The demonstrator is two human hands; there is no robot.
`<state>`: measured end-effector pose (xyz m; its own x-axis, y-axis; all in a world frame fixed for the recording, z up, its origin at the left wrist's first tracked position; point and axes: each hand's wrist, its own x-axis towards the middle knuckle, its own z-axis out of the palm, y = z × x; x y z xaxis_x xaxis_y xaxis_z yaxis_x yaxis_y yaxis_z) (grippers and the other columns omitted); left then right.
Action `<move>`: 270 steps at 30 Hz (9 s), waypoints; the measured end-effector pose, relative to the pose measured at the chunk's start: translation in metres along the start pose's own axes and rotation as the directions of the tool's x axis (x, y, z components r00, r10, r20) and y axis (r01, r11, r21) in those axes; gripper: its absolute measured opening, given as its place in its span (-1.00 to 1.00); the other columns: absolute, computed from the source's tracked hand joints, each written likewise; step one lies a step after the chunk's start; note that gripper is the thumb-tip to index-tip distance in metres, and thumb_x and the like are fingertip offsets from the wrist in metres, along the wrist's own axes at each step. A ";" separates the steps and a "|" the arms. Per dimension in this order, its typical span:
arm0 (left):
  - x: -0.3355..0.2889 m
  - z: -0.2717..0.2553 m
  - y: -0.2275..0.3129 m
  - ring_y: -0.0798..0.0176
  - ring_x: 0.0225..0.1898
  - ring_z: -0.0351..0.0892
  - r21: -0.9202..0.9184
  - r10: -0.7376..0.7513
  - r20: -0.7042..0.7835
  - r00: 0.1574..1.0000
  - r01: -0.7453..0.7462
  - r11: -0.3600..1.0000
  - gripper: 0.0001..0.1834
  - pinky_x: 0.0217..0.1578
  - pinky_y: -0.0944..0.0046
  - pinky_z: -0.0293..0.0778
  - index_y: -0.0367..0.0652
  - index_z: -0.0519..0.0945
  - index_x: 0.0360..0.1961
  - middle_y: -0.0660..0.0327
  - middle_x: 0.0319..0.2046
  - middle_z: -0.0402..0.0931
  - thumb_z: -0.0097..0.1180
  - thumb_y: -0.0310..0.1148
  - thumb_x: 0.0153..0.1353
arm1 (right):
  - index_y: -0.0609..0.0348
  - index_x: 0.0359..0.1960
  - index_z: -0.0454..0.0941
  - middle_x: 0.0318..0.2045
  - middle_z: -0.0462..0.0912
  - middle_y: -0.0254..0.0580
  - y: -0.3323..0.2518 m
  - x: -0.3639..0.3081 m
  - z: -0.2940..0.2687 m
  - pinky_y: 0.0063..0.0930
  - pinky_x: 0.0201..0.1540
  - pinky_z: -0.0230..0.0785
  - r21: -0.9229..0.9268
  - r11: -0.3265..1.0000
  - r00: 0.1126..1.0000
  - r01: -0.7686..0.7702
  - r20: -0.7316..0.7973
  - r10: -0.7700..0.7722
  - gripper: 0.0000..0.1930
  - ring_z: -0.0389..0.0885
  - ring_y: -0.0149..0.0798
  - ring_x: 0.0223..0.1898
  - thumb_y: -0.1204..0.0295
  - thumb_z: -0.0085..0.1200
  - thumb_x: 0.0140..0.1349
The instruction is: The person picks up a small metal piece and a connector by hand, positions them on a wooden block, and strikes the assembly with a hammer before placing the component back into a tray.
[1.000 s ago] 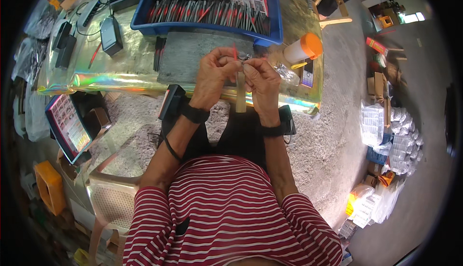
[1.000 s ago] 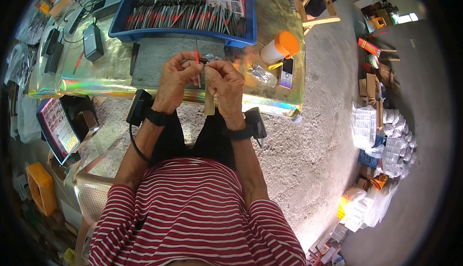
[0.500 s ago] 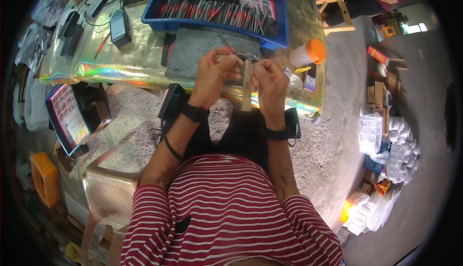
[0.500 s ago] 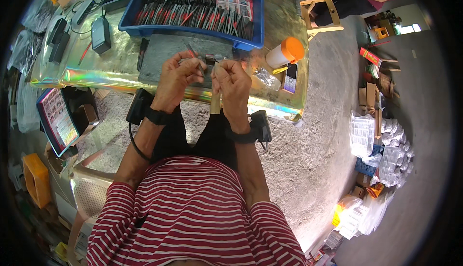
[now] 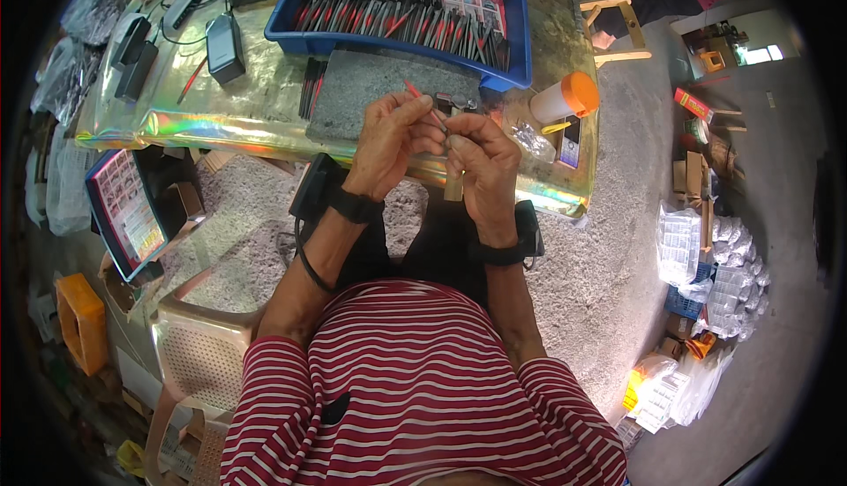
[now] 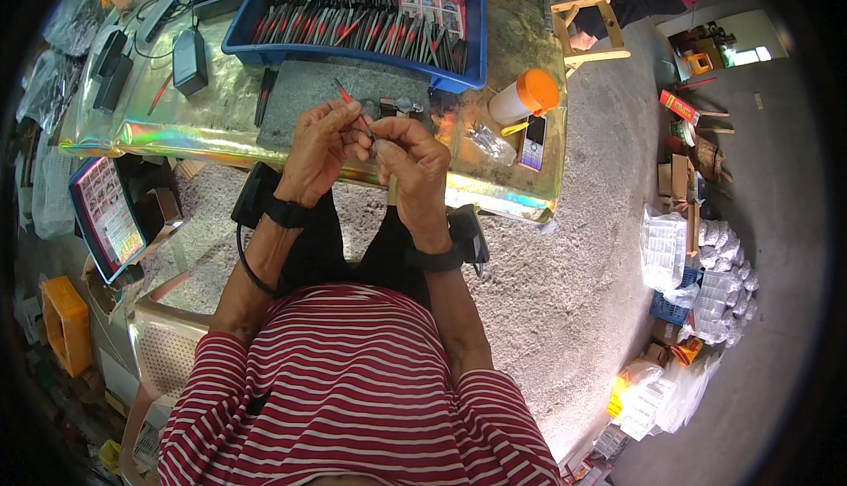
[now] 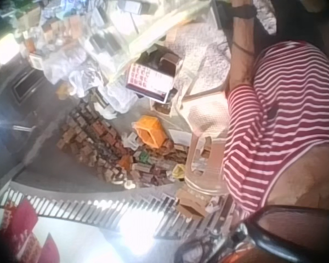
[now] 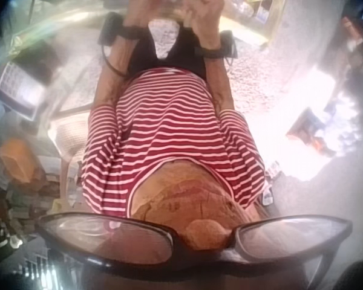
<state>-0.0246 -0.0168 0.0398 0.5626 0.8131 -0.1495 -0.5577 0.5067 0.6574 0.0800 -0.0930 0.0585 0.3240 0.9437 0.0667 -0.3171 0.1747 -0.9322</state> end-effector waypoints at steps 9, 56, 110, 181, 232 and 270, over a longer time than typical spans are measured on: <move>-0.001 -0.002 -0.002 0.37 -0.64 0.49 -0.037 -0.013 0.022 1.000 0.014 0.999 -0.84 -0.69 0.48 0.47 -0.29 0.39 -0.52 0.12 -0.57 0.46 -0.06 -0.42 0.11 | 0.32 -0.34 0.41 -0.52 0.44 -0.32 0.000 0.000 -0.002 -0.77 -0.66 0.13 -0.024 1.000 1.000 0.001 0.005 -0.001 -0.85 0.29 -0.61 -0.66 0.63 -0.06 0.00; 0.023 -0.022 -0.004 0.49 -0.57 0.40 0.686 0.267 0.108 0.958 -0.266 0.677 -0.94 -0.57 0.52 0.34 -0.19 0.33 -0.33 0.27 -0.56 0.45 -0.14 -0.50 0.15 | 0.32 -0.28 0.29 -0.41 0.45 -0.18 0.029 0.010 -0.009 -0.74 -0.65 0.18 -0.258 0.965 0.991 -0.039 -0.133 0.005 -0.81 0.30 -0.57 -0.61 0.61 -0.13 0.02; 0.037 -0.026 0.002 0.43 -0.68 0.24 0.825 0.201 0.478 0.855 -0.516 0.232 -0.79 -0.62 0.43 0.25 -0.22 0.30 -0.46 0.24 -0.71 0.25 -0.05 -0.72 -0.12 | 0.32 -0.46 0.38 -0.71 0.37 -0.26 0.005 -0.009 -0.051 -0.77 -0.83 -0.06 -0.061 0.852 0.840 -0.520 -0.215 0.498 -0.76 0.18 -0.60 -0.79 0.33 -0.06 0.12; 0.033 -0.036 0.012 0.31 -0.53 0.50 0.159 0.167 0.071 0.983 -0.176 0.972 -0.84 -0.49 0.32 0.54 -0.26 0.32 -0.27 0.02 -0.42 0.47 -0.10 -0.42 0.14 | 0.34 -0.46 0.35 -0.74 0.39 -0.14 0.036 -0.024 -0.036 -0.65 -0.83 0.11 -0.245 0.892 0.919 -0.380 -0.211 0.334 -0.66 0.30 -0.45 -0.80 0.22 -0.15 0.16; 0.048 -0.162 0.048 0.02 -0.41 0.48 0.974 0.585 -0.074 0.807 0.183 -0.130 -0.73 -0.38 0.14 0.36 -0.21 0.47 -0.41 0.01 -0.48 0.49 0.08 -0.47 -0.28 | 0.34 -0.56 0.41 -0.74 0.39 -0.27 0.029 -0.009 -0.091 -0.74 -0.75 0.08 -0.453 0.820 0.934 -0.351 -0.233 0.271 -0.73 0.28 -0.55 -0.79 0.39 -0.22 0.18; 0.014 -0.064 0.050 0.46 -0.48 0.35 0.818 0.483 -0.089 0.871 -0.213 0.534 -0.80 -0.46 0.45 0.31 -0.25 0.45 -0.29 0.28 -0.48 0.42 -0.05 -0.40 0.05 | 0.23 -0.56 0.42 -0.61 0.47 0.00 0.096 0.066 -0.178 -0.29 -0.51 0.27 -0.996 0.061 0.801 0.067 0.018 -0.598 -0.91 0.46 -0.04 -0.55 0.47 -0.05 -0.06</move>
<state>-0.0837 0.0379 0.0232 0.1660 0.9786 0.1216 0.0817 -0.1365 0.9873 0.2295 -0.0639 -0.0901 0.4335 0.6567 0.6171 0.8902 -0.2057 -0.4064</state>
